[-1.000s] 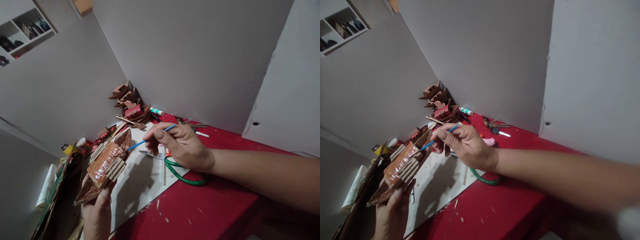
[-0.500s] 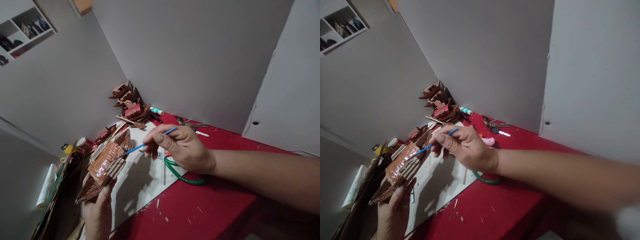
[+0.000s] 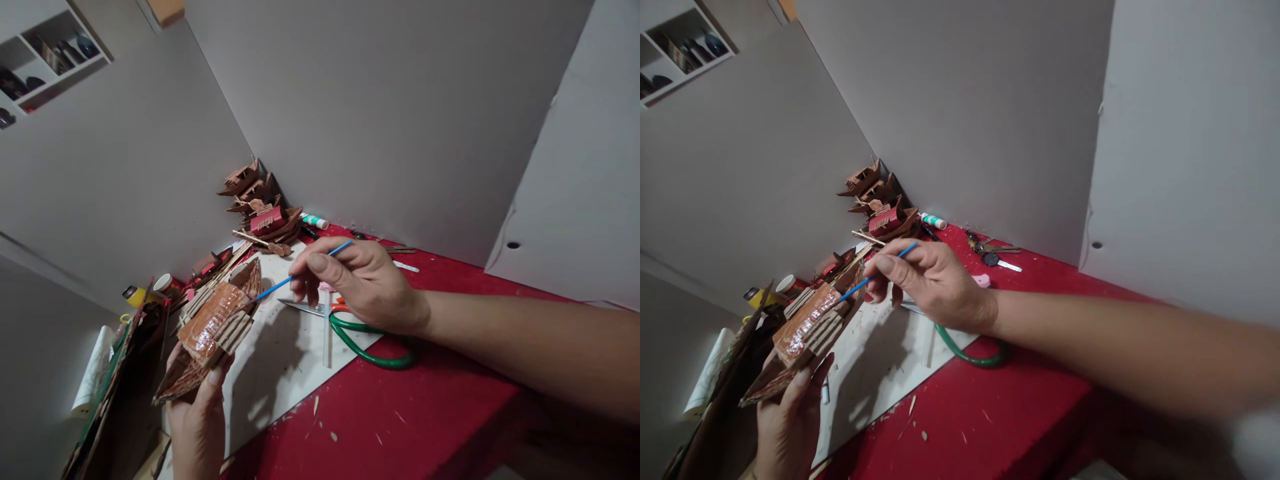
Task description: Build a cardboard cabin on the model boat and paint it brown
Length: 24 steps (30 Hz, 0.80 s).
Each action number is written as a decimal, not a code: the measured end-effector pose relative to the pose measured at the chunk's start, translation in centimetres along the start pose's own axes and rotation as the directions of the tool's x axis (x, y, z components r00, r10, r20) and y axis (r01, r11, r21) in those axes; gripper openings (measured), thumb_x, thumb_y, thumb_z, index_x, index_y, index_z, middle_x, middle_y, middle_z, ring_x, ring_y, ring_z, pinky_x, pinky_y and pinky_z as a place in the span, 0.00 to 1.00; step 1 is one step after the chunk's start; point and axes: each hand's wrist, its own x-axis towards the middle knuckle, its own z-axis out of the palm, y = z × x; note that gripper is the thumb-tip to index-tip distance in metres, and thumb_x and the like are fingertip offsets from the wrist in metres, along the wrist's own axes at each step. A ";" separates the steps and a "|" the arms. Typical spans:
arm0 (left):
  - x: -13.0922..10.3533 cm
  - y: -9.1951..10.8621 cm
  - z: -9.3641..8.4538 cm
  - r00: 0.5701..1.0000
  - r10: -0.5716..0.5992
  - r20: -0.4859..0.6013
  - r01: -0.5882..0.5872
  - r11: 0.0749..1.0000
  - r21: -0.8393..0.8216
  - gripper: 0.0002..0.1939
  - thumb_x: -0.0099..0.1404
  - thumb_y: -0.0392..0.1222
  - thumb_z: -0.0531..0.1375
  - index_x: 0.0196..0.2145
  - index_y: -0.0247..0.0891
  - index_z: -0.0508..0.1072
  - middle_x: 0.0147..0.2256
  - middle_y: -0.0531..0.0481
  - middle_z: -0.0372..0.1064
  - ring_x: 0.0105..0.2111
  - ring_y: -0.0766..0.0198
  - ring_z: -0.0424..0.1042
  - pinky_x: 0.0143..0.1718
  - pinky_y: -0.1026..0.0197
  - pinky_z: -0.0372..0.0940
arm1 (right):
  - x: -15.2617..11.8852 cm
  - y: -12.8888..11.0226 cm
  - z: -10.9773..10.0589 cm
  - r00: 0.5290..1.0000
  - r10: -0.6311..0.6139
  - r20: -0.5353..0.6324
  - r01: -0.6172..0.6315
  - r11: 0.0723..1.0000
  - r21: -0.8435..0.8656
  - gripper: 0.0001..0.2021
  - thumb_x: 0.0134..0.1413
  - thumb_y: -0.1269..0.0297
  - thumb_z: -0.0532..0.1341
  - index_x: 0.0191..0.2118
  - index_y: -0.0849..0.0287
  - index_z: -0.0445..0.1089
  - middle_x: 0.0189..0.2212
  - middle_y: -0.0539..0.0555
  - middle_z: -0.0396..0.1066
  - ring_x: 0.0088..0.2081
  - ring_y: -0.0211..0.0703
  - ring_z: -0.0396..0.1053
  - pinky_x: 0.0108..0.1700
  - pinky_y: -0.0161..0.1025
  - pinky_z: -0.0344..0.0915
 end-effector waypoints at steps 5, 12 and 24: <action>0.0 -0.1 0.0 1.000 0.025 0.013 -0.024 0.999 -0.026 0.30 0.50 0.38 0.70 0.51 0.48 0.71 0.52 0.50 0.69 0.50 0.55 0.69 0.48 0.55 0.69 | 0.0 0.4 -0.2 0.997 -0.009 0.082 0.016 0.997 -0.078 0.12 0.63 0.59 0.57 0.36 0.61 0.73 0.28 0.52 0.73 0.29 0.35 0.72 0.27 0.32 0.67; 1.9 0.2 -1.4 0.995 0.086 -0.054 -0.092 0.985 -0.143 0.23 0.56 0.36 0.66 0.50 0.50 0.73 0.53 0.53 0.69 0.54 0.56 0.66 0.49 0.56 0.69 | 2.7 1.9 -1.3 0.989 -0.037 -0.143 0.006 0.977 -0.212 0.09 0.62 0.58 0.57 0.38 0.59 0.65 0.27 0.50 0.71 0.29 0.36 0.70 0.26 0.32 0.65; 3.4 -0.3 -2.9 0.989 -0.135 -0.063 0.104 0.929 -0.355 0.16 0.56 0.41 0.66 0.44 0.45 0.76 0.40 0.52 0.77 0.41 0.61 0.76 0.44 0.57 0.71 | 9.9 6.5 2.9 0.931 0.306 0.199 0.074 0.375 -0.924 0.09 0.59 0.66 0.56 0.37 0.61 0.74 0.38 0.59 0.76 0.40 0.48 0.72 0.37 0.37 0.59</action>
